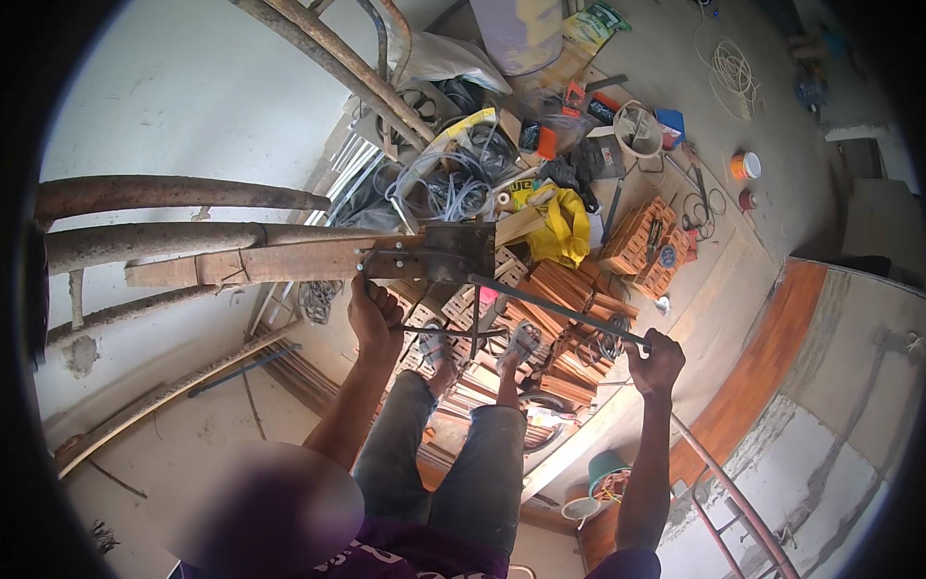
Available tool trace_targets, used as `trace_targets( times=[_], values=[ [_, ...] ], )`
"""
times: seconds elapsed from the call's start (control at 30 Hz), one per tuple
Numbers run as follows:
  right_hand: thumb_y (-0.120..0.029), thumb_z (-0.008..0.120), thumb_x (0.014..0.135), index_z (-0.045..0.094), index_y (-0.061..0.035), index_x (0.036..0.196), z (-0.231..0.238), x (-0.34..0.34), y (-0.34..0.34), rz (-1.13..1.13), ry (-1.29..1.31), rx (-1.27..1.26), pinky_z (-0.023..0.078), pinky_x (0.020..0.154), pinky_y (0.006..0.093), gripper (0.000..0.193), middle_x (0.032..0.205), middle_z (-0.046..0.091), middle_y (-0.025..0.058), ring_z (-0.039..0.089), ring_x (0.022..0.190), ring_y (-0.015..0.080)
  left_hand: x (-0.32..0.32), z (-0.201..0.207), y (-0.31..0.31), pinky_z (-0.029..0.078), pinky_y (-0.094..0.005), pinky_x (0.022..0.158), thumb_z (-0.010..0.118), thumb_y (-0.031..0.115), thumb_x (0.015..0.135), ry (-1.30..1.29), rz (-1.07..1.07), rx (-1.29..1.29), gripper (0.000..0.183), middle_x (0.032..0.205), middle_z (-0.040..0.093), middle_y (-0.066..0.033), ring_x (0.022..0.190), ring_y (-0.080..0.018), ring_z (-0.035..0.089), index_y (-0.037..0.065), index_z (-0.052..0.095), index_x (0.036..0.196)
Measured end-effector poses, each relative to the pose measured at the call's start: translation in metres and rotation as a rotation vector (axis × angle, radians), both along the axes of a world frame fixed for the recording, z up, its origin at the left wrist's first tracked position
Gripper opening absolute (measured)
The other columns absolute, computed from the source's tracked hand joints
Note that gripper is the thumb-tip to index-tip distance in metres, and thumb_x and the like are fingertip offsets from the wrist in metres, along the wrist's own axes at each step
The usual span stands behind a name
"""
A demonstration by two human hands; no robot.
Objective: The person uses a hammer to repeatedly strike a metal rod held against a wooden beam. The person adjusts the rod's position and strikes it multiple times to bend or shape it.
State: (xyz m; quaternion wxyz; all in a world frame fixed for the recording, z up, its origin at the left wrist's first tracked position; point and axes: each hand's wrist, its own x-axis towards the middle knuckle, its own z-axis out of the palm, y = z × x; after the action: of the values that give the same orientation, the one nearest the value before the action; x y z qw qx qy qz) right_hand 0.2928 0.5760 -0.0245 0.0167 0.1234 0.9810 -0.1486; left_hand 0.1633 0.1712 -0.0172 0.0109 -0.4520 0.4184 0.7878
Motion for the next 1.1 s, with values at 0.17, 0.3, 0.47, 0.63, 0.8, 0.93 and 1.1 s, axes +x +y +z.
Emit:
trace_targets(
  times=[0.17,0.3,0.47,0.63,0.8,0.93,1.1],
  values=[
    [-0.042,0.077,0.073,0.049,-0.0089,0.066,-0.010,0.017,-0.005,-0.035,0.042,0.068,0.039,0.055,0.0432,0.044,0.057,0.048,0.0101,0.050,0.055,0.0334,0.003,-0.013,0.007,0.013,-0.0267,0.038,0.046,0.035,0.101,0.057,0.067,-0.080,0.049,0.052,0.017,0.0069,0.042,-0.0062,0.014,0.019,0.025,0.060],
    [-0.043,0.076,0.073,0.050,-0.0087,0.067,-0.018,0.031,-0.011,-0.084,0.100,0.087,0.039,0.056,0.0443,0.044,0.059,0.049,0.0109,0.051,0.058,0.0345,0.005,-0.017,0.010,0.013,-0.0265,0.038,0.048,0.037,0.101,0.107,0.070,-0.069,0.051,0.051,0.018,0.0074,0.042,-0.0055,0.015,0.019,0.025,0.060],
    [-0.043,0.077,0.070,0.048,-0.0090,0.064,-0.019,0.040,-0.021,-0.086,0.029,0.085,0.039,0.053,0.0449,0.046,0.057,0.049,0.0110,0.051,0.056,0.0356,0.004,-0.017,0.008,0.014,-0.0261,0.037,0.049,0.038,0.101,0.121,0.089,-0.094,0.050,0.051,0.020,0.0081,0.042,-0.0048,0.016,0.020,0.025,0.061],
    [-0.045,0.077,0.072,0.049,-0.0090,0.063,0.008,0.002,0.001,0.020,0.029,0.045,0.040,0.053,0.0437,0.047,0.056,0.050,0.0104,0.052,0.054,0.0330,0.004,-0.025,0.005,0.015,-0.0257,0.037,0.049,0.040,0.100,0.078,0.072,-0.036,0.048,0.051,0.022,0.0083,0.041,-0.0047,0.018,0.021,0.029,0.061],
    [-0.040,0.082,0.068,0.054,-0.0094,0.063,0.033,-0.033,0.037,0.207,0.088,0.109,0.041,0.054,0.0421,0.042,0.056,0.052,0.0079,0.053,0.053,0.0302,0.008,-0.028,-0.022,0.032,-0.0258,0.044,0.049,0.041,0.101,0.180,-0.096,0.175,0.037,0.059,0.036,0.0035,0.049,-0.0094,0.036,0.013,0.049,0.077],
    [-0.027,0.078,0.075,0.054,-0.0078,0.064,0.019,-0.007,0.063,0.051,0.140,-0.220,0.037,0.052,0.0347,0.033,0.055,0.045,0.0043,0.045,0.051,0.0180,0.018,-0.033,-0.036,0.045,-0.0322,0.066,0.037,0.045,0.103,0.199,-0.230,0.198,0.044,0.071,0.051,-0.0002,0.065,-0.0147,0.050,0.006,0.057,0.096],
    [-0.041,0.069,0.087,0.059,-0.0038,0.069,-0.072,0.089,0.034,-0.328,-0.173,-0.316,0.041,0.050,0.0396,0.042,0.055,0.054,0.0127,0.050,0.048,0.0254,0.068,-0.097,-0.043,0.051,-0.0333,0.074,0.040,0.048,0.101,-0.157,-0.216,0.016,0.049,0.081,0.058,-0.0034,0.077,-0.0180,0.061,0.004,0.058,0.112]
  ],
)
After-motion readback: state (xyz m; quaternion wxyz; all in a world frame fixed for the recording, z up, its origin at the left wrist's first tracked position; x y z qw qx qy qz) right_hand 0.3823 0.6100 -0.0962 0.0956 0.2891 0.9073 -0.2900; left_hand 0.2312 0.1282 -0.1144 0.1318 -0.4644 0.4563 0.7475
